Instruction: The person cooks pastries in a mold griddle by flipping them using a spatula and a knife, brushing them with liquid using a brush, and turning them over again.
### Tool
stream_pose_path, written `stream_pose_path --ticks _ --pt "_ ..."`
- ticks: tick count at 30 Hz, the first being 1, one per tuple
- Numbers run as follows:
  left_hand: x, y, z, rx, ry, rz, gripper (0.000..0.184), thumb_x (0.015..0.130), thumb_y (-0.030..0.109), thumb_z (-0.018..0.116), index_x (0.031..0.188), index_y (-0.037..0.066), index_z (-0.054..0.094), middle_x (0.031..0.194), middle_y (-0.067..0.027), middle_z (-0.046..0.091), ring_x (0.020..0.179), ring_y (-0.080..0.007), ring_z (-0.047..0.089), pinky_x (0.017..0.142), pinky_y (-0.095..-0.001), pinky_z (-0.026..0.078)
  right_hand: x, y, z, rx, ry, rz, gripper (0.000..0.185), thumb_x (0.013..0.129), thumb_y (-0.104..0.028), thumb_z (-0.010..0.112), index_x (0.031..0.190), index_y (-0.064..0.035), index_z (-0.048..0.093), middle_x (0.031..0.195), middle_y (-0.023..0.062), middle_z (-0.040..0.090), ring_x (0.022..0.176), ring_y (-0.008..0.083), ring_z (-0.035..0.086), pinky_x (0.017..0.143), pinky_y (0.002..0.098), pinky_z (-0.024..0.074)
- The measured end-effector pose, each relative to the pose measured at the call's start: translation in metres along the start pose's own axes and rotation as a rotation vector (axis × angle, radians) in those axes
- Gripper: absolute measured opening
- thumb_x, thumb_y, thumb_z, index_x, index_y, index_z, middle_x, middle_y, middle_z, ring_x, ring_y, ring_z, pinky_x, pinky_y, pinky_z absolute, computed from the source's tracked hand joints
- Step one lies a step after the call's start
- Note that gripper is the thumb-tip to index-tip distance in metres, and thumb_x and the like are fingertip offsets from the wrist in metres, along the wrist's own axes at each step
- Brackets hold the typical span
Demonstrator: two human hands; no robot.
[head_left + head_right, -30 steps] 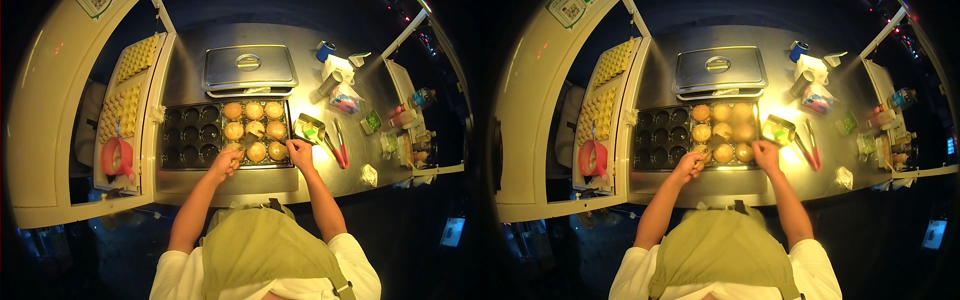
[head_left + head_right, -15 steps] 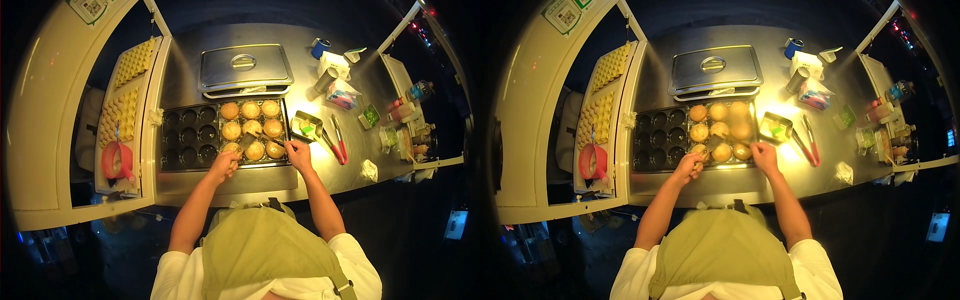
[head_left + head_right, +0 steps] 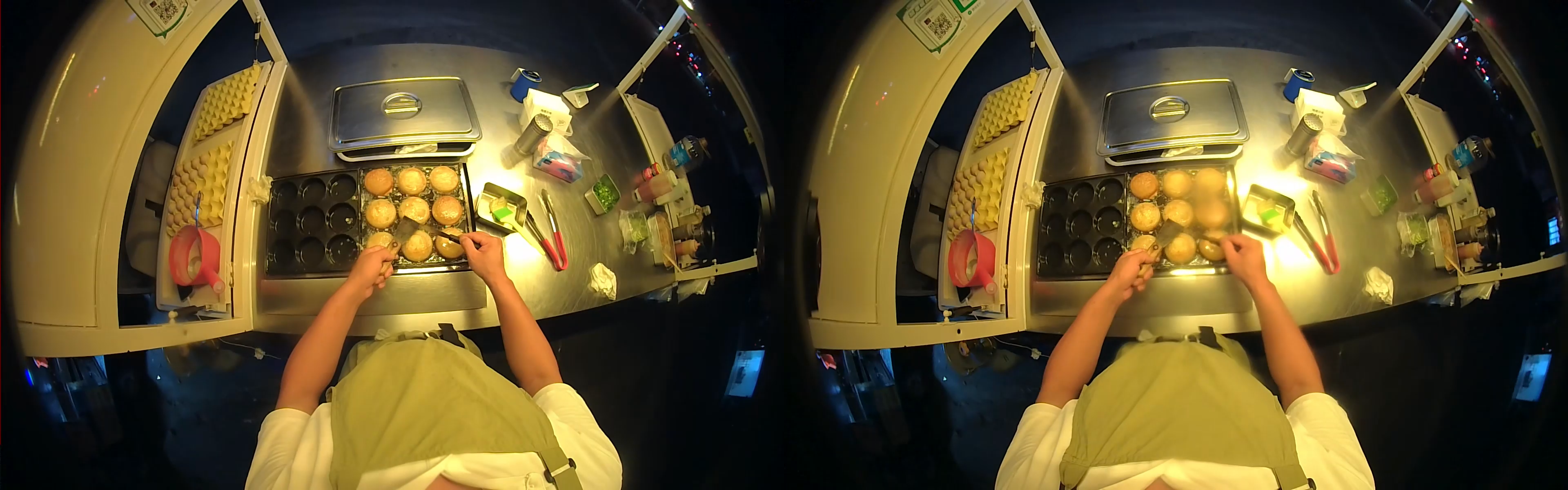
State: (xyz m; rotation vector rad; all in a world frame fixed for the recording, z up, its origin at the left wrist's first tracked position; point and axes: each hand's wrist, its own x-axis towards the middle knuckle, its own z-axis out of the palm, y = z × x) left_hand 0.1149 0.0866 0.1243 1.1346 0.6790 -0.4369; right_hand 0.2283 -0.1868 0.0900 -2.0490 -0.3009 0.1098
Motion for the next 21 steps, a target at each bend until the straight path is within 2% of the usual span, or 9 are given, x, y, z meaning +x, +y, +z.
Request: stream_pose_path --ticks 3,5,8,15,18,21 --pt "-0.004 0.0 0.002 -0.033 0.053 0.03 0.009 0.097 0.017 0.055 0.092 0.01 0.054 0.063 -0.0043 0.053 0.041 -0.01 0.031 0.043 -0.0299 0.031 0.005 -0.003 0.004 0.002 0.025 -0.042 0.018 0.091 -0.015 0.071 0.094 0.0011 0.078 0.084 0.0127 0.076 0.076 0.0188 0.071 0.071 0.0312 0.0541" --pt "-0.002 -0.001 -0.002 -0.054 0.074 0.044 0.009 0.097 0.017 0.055 0.093 0.01 0.055 0.063 -0.0045 0.053 0.041 -0.0101 0.031 0.043 -0.0298 0.031 0.016 -0.004 0.01 0.003 0.026 -0.072 0.018 0.092 -0.016 0.071 0.095 0.001 0.078 0.085 0.0136 0.076 0.076 0.0203 0.072 0.071 0.0318 0.0543" --pt "0.007 -0.004 -0.009 -0.087 0.089 0.034 0.009 0.098 0.018 0.055 0.098 0.009 0.056 0.063 -0.0046 0.053 0.041 -0.01 0.031 0.043 -0.0295 0.032 0.033 -0.002 0.022 -0.192 -0.023 -0.135 0.02 0.092 -0.019 0.071 0.096 -0.0008 0.078 0.091 0.0178 0.075 0.081 0.03 0.073 0.074 0.0364 0.0559" --pt "0.019 -0.01 -0.021 -0.141 0.019 -0.031 0.021 0.1 0.022 0.052 0.11 0.006 0.058 0.062 -0.0029 0.054 0.04 -0.0093 0.03 0.042 -0.0285 0.031 0.045 -0.015 0.018 -0.284 -0.118 -0.148 0.022 0.091 -0.022 0.071 0.095 -0.0022 0.079 0.091 0.0166 0.076 0.084 0.0322 0.073 0.075 0.0389 0.0565" --pt "0.024 -0.013 -0.025 -0.144 -0.013 -0.032 0.021 0.1 0.023 0.051 0.109 0.005 0.06 0.062 -0.0028 0.054 0.04 -0.0092 0.032 0.042 -0.0283 0.03 0.051 -0.015 0.021 -0.304 -0.075 -0.208 0.023 0.09 -0.023 0.071 0.093 -0.0025 0.079 0.091 0.0163 0.076 0.084 0.0323 0.073 0.075 0.0388 0.0565" --pt "0.024 -0.015 -0.027 -0.185 -0.015 -0.063 0.022 0.1 0.022 0.051 0.108 0.005 0.061 0.062 -0.0028 0.054 0.04 -0.0093 0.032 0.042 -0.0282 0.029 0.052 -0.023 0.019 -0.34 -0.149 -0.19 0.021 0.09 -0.022 0.071 0.092 -0.0024 0.079 0.091 0.016 0.076 0.081 0.0311 0.073 0.074 0.0377 0.0562"
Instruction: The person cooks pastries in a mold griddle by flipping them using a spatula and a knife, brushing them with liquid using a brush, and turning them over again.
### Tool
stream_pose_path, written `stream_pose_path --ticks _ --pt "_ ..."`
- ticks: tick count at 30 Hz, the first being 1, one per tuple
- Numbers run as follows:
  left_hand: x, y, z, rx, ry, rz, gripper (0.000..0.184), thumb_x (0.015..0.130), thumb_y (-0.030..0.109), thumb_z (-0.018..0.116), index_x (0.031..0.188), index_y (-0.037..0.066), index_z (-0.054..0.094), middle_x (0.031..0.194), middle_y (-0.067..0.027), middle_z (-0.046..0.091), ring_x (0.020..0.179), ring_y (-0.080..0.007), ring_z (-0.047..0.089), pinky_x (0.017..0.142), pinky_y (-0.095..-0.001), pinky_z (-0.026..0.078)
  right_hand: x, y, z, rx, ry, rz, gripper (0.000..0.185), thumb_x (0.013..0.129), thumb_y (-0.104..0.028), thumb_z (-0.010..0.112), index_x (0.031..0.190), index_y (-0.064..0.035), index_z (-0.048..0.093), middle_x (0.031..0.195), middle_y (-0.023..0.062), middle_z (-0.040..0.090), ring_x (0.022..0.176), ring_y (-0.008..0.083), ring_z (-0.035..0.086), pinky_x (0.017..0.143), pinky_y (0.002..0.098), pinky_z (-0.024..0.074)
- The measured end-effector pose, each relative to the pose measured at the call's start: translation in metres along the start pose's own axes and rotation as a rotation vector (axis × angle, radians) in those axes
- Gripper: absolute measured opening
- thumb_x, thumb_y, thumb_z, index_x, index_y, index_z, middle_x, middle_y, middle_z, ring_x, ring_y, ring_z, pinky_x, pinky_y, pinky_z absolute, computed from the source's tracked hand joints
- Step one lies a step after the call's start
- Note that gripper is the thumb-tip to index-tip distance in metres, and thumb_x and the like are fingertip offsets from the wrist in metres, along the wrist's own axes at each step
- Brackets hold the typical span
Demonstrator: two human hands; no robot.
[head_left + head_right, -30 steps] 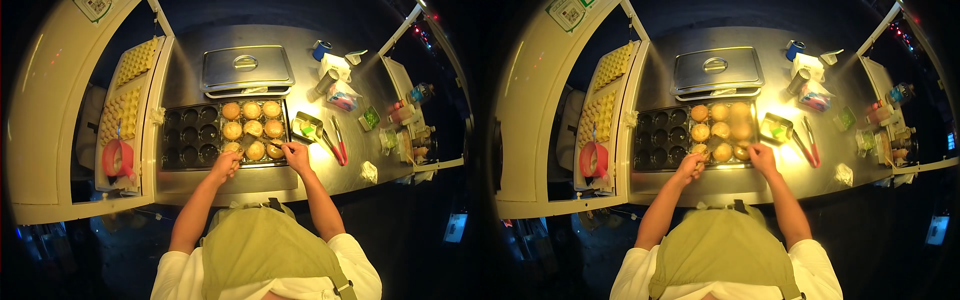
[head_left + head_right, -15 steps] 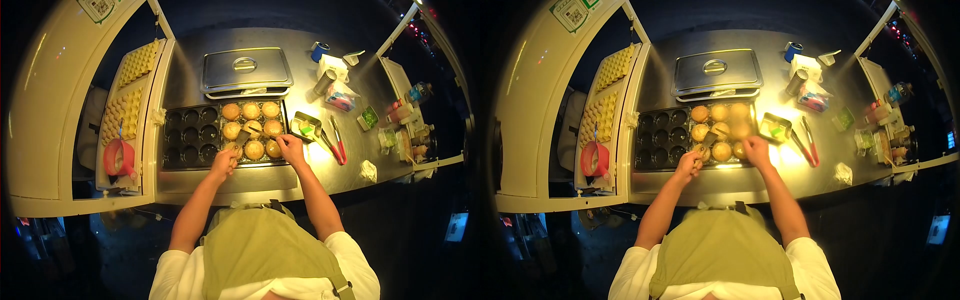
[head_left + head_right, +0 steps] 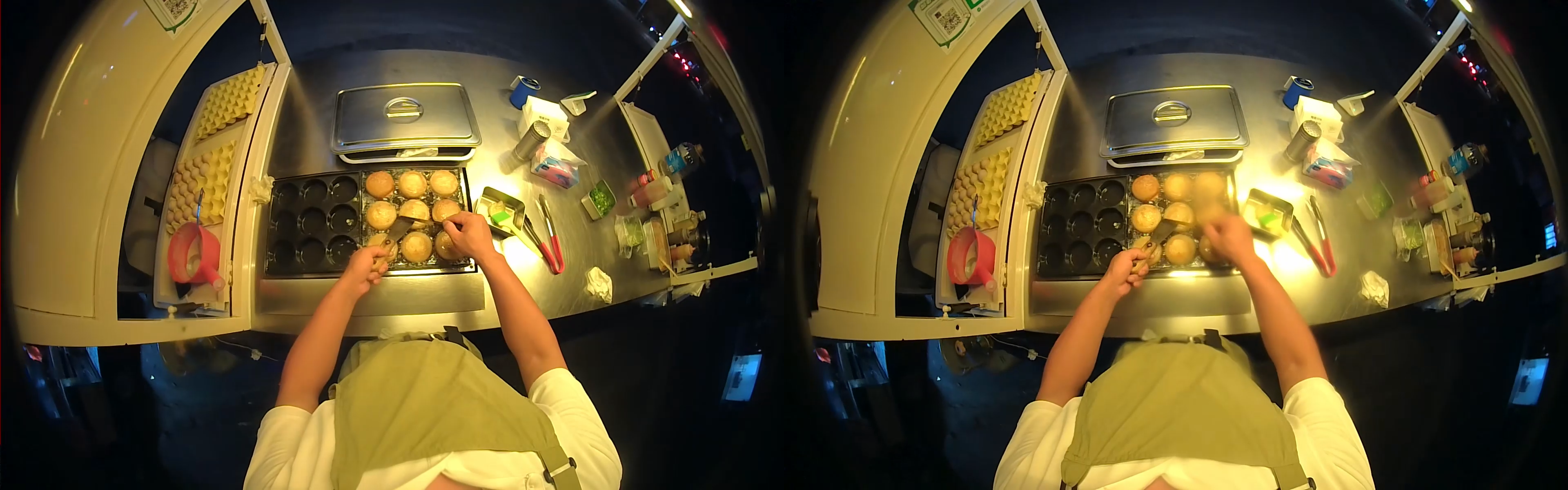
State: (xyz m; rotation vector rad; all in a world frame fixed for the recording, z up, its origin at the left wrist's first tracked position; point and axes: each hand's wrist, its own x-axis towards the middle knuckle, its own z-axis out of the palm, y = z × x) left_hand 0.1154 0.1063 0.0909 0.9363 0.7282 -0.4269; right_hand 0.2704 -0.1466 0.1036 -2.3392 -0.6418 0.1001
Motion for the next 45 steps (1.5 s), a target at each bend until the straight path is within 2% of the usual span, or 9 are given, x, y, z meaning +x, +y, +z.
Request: stream_pose_path --ticks 7,9,15,22,26,29,32,39,45 --pt "-0.008 -0.001 -0.006 -0.028 -0.046 0.025 0.012 0.097 0.019 0.056 0.095 0.008 0.055 0.062 -0.0045 0.055 0.04 -0.0092 0.033 0.042 -0.0281 0.031 -0.014 0.014 0.008 0.354 0.109 0.198 0.023 0.094 -0.019 0.07 0.094 0.0027 0.077 0.077 0.0014 0.07 0.07 0.0085 0.061 0.065 0.026 0.0488" --pt "-0.015 0.0 -0.002 -0.005 -0.013 0.031 0.017 0.099 0.02 0.051 0.108 0.008 0.061 0.062 -0.0031 0.053 0.04 -0.0097 0.032 0.042 -0.0288 0.03 -0.022 0.009 0.007 0.396 0.108 0.256 0.023 0.095 -0.019 0.069 0.094 0.003 0.077 0.076 0.0013 0.07 0.07 0.009 0.061 0.064 0.0261 0.0484" --pt "-0.068 -0.011 0.003 -0.01 -0.066 0.179 0.011 0.099 0.018 0.053 0.103 0.008 0.058 0.063 -0.0039 0.054 0.04 -0.0092 0.034 0.041 -0.0271 0.034 -0.053 -0.029 0.006 0.736 0.113 0.477 0.024 0.101 -0.024 0.066 0.11 -0.0039 0.076 0.072 -0.0042 0.059 0.058 0.0022 0.045 0.05 0.0212 0.0328" --pt "-0.149 -0.115 -0.014 -0.289 0.071 0.381 0.019 0.101 0.019 0.053 0.115 0.008 0.06 0.066 -0.0036 0.054 0.042 -0.0089 0.037 0.039 -0.0243 0.033 -0.069 -0.067 0.037 0.873 -0.292 0.292 0.026 0.102 -0.024 0.067 0.114 -0.0024 0.074 0.075 -0.0054 0.055 0.058 0.0023 0.04 0.05 0.0212 0.0297" --pt "-0.2 -0.203 -0.02 -0.406 0.404 0.462 0.017 0.1 0.019 0.055 0.11 0.008 0.064 0.065 -0.0053 0.054 0.045 -0.0119 0.043 0.039 -0.0275 0.034 -0.101 -0.099 0.074 0.778 -0.599 0.121 0.024 0.101 -0.021 0.069 0.115 -0.0021 0.076 0.077 -0.0059 0.057 0.059 0.0012 0.04 0.052 0.0201 0.0306" --pt "-0.242 -0.245 -0.025 -0.565 0.626 0.468 0.018 0.097 0.02 0.057 0.107 0.007 0.064 0.064 -0.0055 0.054 0.043 -0.0125 0.043 0.038 -0.0276 0.033 -0.136 -0.138 0.103 0.741 -0.821 -0.123 0.022 0.103 -0.019 0.067 0.118 -0.0052 0.077 0.082 -0.0051 0.06 0.065 0.0026 0.045 0.057 0.0202 0.0354" --pt "-0.274 -0.279 -0.045 -0.663 0.824 0.484 0.021 0.094 0.02 0.055 0.107 0.006 0.063 0.062 -0.0059 0.053 0.04 -0.0121 0.04 0.036 -0.0265 0.033 -0.17 -0.177 0.129 0.68 -0.938 -0.346 0.023 0.1 -0.017 0.07 0.117 -0.0023 0.076 0.094 0.0075 0.073 0.087 0.0153 0.064 0.083 0.029 0.05" --pt "-0.333 -0.313 -0.163 -0.689 0.878 0.556 0.022 0.091 0.027 0.062 0.103 0.009 0.058 0.064 -0.0051 0.051 0.046 -0.0125 0.043 0.04 -0.0275 0.034 -0.232 -0.289 0.232 0.638 -1.032 -0.691 0.021 0.097 -0.013 0.071 0.115 -0.0025 0.076 0.088 0.0102 0.069 0.082 0.0208 0.065 0.076 0.0317 0.0502" --pt "-0.375 -0.306 -0.273 -0.714 0.938 0.473 0.02 0.088 0.026 0.066 0.101 0.012 0.058 0.062 -0.005 0.051 0.041 -0.0119 0.039 0.037 -0.029 0.03 -0.231 -0.322 0.427 0.536 -0.822 -0.33 0.025 0.096 -0.022 0.072 0.107 -0.0008 0.078 0.108 0.0207 0.077 0.105 0.027 0.074 0.092 0.0368 0.0561"
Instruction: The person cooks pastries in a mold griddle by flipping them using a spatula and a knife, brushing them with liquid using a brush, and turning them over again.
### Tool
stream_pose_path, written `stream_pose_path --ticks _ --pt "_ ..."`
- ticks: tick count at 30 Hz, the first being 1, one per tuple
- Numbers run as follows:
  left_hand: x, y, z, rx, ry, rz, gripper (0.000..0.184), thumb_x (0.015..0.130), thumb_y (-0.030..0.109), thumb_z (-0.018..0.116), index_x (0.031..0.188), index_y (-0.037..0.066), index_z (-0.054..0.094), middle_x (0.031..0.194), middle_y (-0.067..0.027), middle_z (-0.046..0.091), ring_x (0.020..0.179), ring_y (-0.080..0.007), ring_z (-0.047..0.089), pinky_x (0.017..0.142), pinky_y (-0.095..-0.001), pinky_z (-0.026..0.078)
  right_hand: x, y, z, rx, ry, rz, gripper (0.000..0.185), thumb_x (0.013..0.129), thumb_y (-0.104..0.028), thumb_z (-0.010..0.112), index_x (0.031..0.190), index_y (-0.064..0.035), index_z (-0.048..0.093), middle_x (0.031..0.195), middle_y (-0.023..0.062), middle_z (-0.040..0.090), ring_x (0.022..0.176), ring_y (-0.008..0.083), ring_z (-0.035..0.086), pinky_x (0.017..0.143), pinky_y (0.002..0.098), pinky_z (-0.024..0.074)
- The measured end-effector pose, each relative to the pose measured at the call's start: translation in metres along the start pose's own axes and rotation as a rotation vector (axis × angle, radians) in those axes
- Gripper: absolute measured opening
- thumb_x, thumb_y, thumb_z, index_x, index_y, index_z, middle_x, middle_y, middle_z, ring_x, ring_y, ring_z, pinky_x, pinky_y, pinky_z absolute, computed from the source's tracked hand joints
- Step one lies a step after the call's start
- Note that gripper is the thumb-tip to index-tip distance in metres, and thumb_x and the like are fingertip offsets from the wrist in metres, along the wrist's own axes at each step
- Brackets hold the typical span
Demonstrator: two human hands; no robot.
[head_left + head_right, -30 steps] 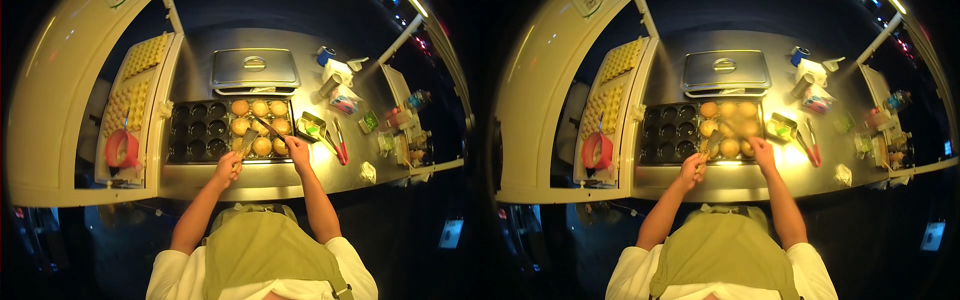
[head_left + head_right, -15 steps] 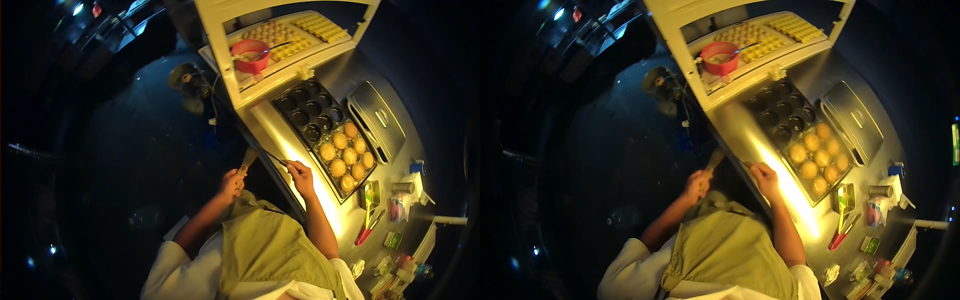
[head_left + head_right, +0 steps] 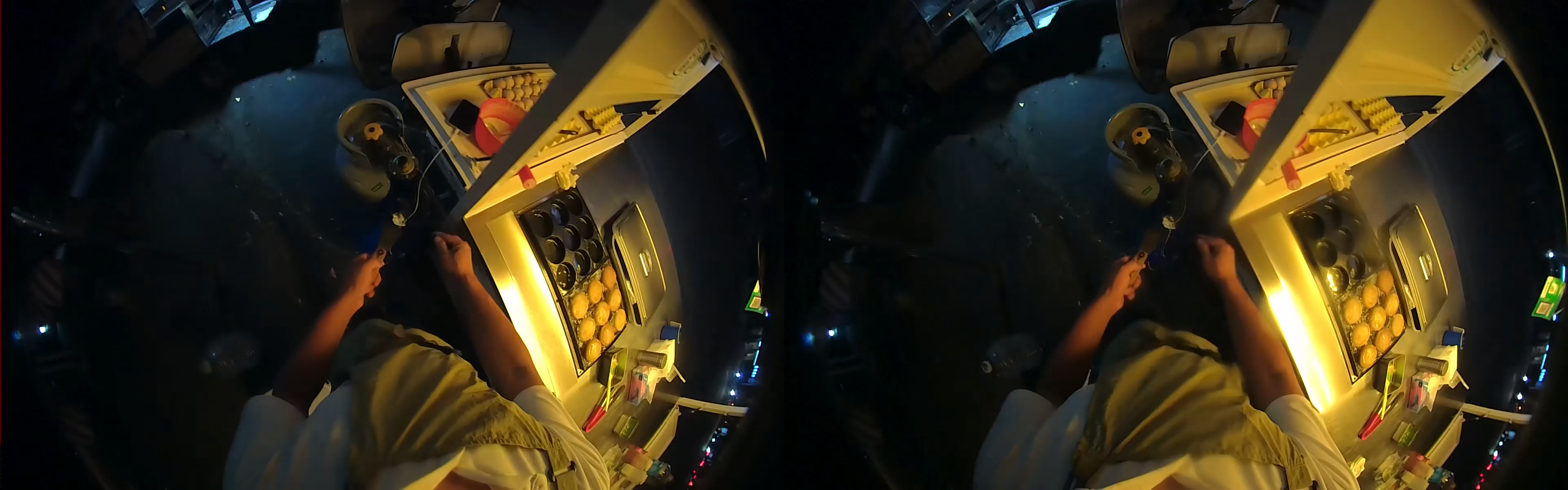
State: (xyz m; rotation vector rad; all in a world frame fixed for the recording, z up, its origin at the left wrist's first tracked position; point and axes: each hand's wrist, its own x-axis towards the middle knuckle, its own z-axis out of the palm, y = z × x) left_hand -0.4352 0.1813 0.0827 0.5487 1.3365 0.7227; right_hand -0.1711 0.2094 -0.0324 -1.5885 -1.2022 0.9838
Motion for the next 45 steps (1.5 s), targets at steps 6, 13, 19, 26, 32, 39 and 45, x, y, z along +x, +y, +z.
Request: stream_pose_path --ticks 6,13,19,26,32,39,45 --pt "0.018 0.025 -0.049 0.055 -0.111 -0.067 0.02 0.089 0.027 0.067 0.1 0.012 0.058 0.061 -0.0051 0.051 0.039 -0.0123 0.037 0.036 -0.0285 0.03 -0.024 -0.062 -0.028 -0.105 0.056 0.019 0.029 0.1 -0.024 0.068 0.116 -0.001 0.076 0.112 0.0188 0.076 0.106 0.0264 0.072 0.095 0.0364 0.0539" --pt "0.023 0.021 0.006 0.256 -0.439 -0.132 0.024 0.1 0.029 0.058 0.104 0.006 0.061 0.062 -0.005 0.053 0.043 -0.0112 0.042 0.038 -0.0268 0.033 -0.139 -0.059 -0.109 0.266 0.352 0.372 0.028 0.104 -0.027 0.066 0.121 -0.0064 0.075 0.071 -0.0085 0.054 0.055 0.0021 0.04 0.049 0.0211 0.0302" --pt "0.001 0.034 0.116 0.509 -0.82 -0.171 0.023 0.1 0.015 0.047 0.114 0.0 0.059 0.062 -0.0069 0.053 0.038 -0.0098 0.033 0.038 -0.0263 0.034 -0.231 -0.063 -0.176 0.475 0.769 0.535 0.025 0.104 -0.03 0.065 0.1 -0.0073 0.075 0.071 -0.0079 0.053 0.057 0.0027 0.04 0.051 0.0207 0.0313" --pt "-0.027 0.01 0.27 0.643 -1.034 -0.176 0.02 0.101 0.015 0.049 0.113 0.002 0.057 0.061 -0.0048 0.052 0.039 -0.0088 0.034 0.04 -0.0258 0.034 -0.309 -0.018 -0.308 0.008 1.165 0.533 0.031 0.1 -0.03 0.066 0.089 -0.0019 0.073 0.07 0.0008 0.061 0.064 0.0102 0.053 0.06 0.0302 0.0419" --pt "-0.064 -0.055 0.416 0.708 -1.018 -0.24 0.015 0.101 0.018 0.052 0.106 0.005 0.057 0.063 -0.0043 0.053 0.041 -0.0097 0.035 0.042 -0.0271 0.035 -0.299 -0.019 -0.447 -0.563 1.178 0.367 0.025 0.097 -0.023 0.066 0.096 0.0004 0.076 0.083 0.0187 0.073 0.076 0.0326 0.07 0.072 0.0415 0.0538" --pt "-0.084 -0.115 0.53 0.743 -0.904 -0.313 0.013 0.099 0.018 0.055 0.102 0.006 0.057 0.063 -0.0047 0.054 0.043 -0.011 0.037 0.042 -0.0287 0.035 -0.257 0.007 -0.526 -0.918 0.749 0.467 0.023 0.095 -0.02 0.065 0.082 -0.0019 0.068 0.081 0.0181 0.066 0.073 0.0415 0.066 0.069 0.0504 0.0548" --pt "-0.078 -0.128 0.549 0.763 -0.833 -0.356 0.017 0.098 0.018 0.056 0.106 0.004 0.062 0.064 -0.0056 0.055 0.042 -0.0123 0.037 0.041 -0.0303 0.035 -0.232 -0.017 -0.55 -0.987 0.6 0.394 0.025 0.092 -0.02 0.065 0.077 -0.0005 0.068 0.077 0.0205 0.067 0.07 0.0434 0.066 0.068 0.0523 0.0552"
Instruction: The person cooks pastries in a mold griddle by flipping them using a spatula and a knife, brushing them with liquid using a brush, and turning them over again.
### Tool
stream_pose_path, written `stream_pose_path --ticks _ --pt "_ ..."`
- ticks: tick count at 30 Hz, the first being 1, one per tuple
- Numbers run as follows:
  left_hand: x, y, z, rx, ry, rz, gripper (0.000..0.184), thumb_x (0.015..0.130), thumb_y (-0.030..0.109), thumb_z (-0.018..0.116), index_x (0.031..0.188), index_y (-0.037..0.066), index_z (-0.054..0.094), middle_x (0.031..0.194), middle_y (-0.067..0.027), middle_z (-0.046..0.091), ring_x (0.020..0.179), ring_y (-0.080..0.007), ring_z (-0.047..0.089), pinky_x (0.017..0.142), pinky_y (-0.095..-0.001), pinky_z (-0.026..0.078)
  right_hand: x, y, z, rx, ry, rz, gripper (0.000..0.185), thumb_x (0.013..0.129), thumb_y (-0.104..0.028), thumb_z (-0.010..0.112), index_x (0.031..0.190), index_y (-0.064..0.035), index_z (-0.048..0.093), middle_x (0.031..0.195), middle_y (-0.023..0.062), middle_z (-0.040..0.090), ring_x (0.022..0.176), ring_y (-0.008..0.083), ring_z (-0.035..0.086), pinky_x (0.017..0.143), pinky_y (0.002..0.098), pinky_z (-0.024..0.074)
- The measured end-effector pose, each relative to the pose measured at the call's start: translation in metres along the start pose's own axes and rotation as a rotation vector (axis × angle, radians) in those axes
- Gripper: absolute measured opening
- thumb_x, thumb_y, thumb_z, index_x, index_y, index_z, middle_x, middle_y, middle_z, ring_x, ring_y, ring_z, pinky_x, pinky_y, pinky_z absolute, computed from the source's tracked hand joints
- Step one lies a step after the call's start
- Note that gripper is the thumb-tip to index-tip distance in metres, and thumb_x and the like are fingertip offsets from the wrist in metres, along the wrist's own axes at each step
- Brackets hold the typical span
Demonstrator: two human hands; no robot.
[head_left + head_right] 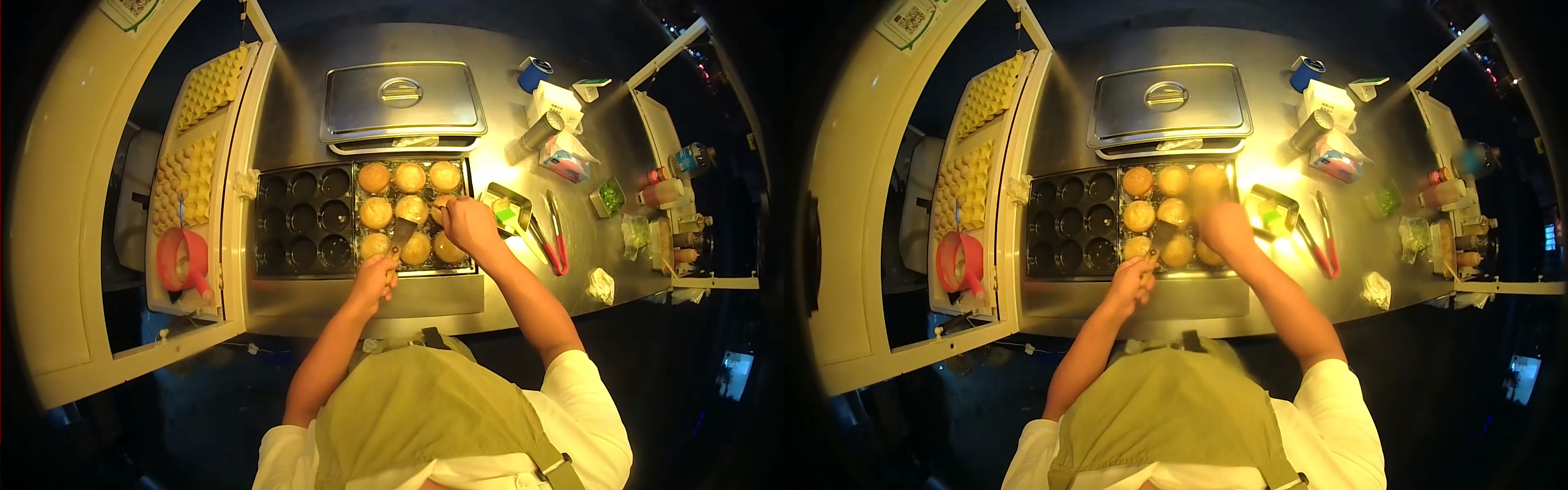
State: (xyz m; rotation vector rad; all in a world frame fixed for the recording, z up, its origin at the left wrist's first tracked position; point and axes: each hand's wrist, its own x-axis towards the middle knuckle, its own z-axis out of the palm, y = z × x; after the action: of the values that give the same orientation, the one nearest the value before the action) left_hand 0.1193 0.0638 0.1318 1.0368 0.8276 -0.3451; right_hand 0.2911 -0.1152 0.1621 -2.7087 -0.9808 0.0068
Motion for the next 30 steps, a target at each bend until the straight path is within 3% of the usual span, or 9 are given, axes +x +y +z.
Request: stream_pose_path --ticks 6,7,8,11,14,17,21,24,30 --pt "0.008 0.004 -0.014 -0.004 -0.025 -0.037 0.015 0.097 0.019 0.059 0.104 0.006 0.063 0.064 -0.0048 0.054 0.043 -0.0121 0.037 0.04 -0.0302 0.033 0.038 0.011 -0.01 0.146 -0.231 0.179 0.029 0.087 -0.023 0.065 0.079 0.0034 0.074 0.079 0.0281 0.069 0.069 0.0471 0.066 0.071 0.0525 0.0554" --pt "0.008 0.007 -0.015 -0.01 -0.03 -0.053 0.015 0.097 0.02 0.06 0.103 0.007 0.063 0.064 -0.0043 0.053 0.042 -0.012 0.036 0.04 -0.03 0.032 0.049 0.013 -0.02 0.22 -0.396 0.304 0.03 0.088 -0.024 0.066 0.081 0.0033 0.075 0.075 0.0219 0.072 0.063 0.0371 0.067 0.067 0.0457 0.0547" --pt "0.009 0.01 -0.017 -0.005 -0.03 -0.052 0.015 0.097 0.02 0.06 0.103 0.007 0.063 0.064 -0.0043 0.053 0.042 -0.012 0.036 0.04 -0.03 0.032 0.052 0.034 -0.008 0.222 -0.393 0.306 0.03 0.088 -0.024 0.066 0.081 0.0033 0.075 0.075 0.0219 0.072 0.063 0.0371 0.067 0.067 0.0457 0.0547" --pt "0.007 0.018 -0.021 0.035 -0.07 -0.094 0.015 0.098 0.019 0.056 0.103 0.005 0.056 0.064 -0.0041 0.053 0.043 -0.0108 0.035 0.043 -0.0284 0.034 0.044 0.077 0.0 0.815 -0.42 0.53 0.028 0.092 -0.023 0.067 0.074 -0.0028 0.074 0.065 -0.0023 0.062 0.059 0.0074 0.051 0.056 0.0264 0.0414" --pt "0.02 0.017 -0.026 0.043 -0.129 -0.108 0.017 0.098 0.02 0.056 0.105 0.004 0.057 0.064 -0.0041 0.054 0.043 -0.0107 0.035 0.044 -0.0292 0.034 0.023 0.093 -0.018 0.932 -0.368 0.529 0.024 0.092 -0.02 0.066 0.078 -0.0028 0.075 0.064 -0.0017 0.061 0.058 0.0064 0.051 0.054 0.0255 0.0392" --pt "0.035 0.015 -0.018 -0.013 -0.168 -0.147 0.017 0.098 0.02 0.056 0.104 0.004 0.057 0.065 -0.0041 0.054 0.043 -0.0106 0.035 0.045 -0.0305 0.035 -0.003 0.093 -0.015 0.865 -0.346 0.501 0.029 0.093 -0.026 0.068 0.079 -0.0019 0.076 0.066 0.0007 0.066 0.061 0.0114 0.059 0.06 0.0297 0.0486" --pt "0.043 0.014 -0.011 -0.009 -0.121 -0.176 0.019 0.098 0.022 0.056 0.104 0.005 0.059 0.063 -0.0034 0.052 0.042 -0.011 0.034 0.045 -0.0318 0.034 -0.032 0.085 0.023 0.827 -0.261 0.264 0.028 0.095 -0.024 0.067 0.082 -0.0006 0.073 0.064 0.0053 0.066 0.062 0.0109 0.059 0.061 0.0315 0.0488" --pt "0.026 0.016 -0.018 0.028 -0.122 -0.171 0.02 0.098 0.024 0.056 0.104 0.006 0.061 0.062 -0.0032 0.052 0.041 -0.0115 0.034 0.043 -0.0321 0.034 -0.036 0.062 0.02 0.595 -0.142 0.167 0.02 0.091 -0.022 0.07 0.086 -0.004 0.075 0.077 0.016 0.072 0.069 0.0288 0.069 0.067 0.0394 0.0535" --pt "-0.008 0.025 -0.026 0.171 -0.115 -0.058 0.014 0.099 0.019 0.054 0.103 0.007 0.058 0.064 -0.0049 0.054 0.041 -0.0119 0.038 0.039 -0.0293 0.034 -0.042 0.044 0.0 0.287 -0.05 0.012 0.017 0.09 -0.017 0.071 0.098 -0.004 0.079 0.091 0.0163 0.074 0.083 0.0367 0.069 0.077 0.0422 0.0556"
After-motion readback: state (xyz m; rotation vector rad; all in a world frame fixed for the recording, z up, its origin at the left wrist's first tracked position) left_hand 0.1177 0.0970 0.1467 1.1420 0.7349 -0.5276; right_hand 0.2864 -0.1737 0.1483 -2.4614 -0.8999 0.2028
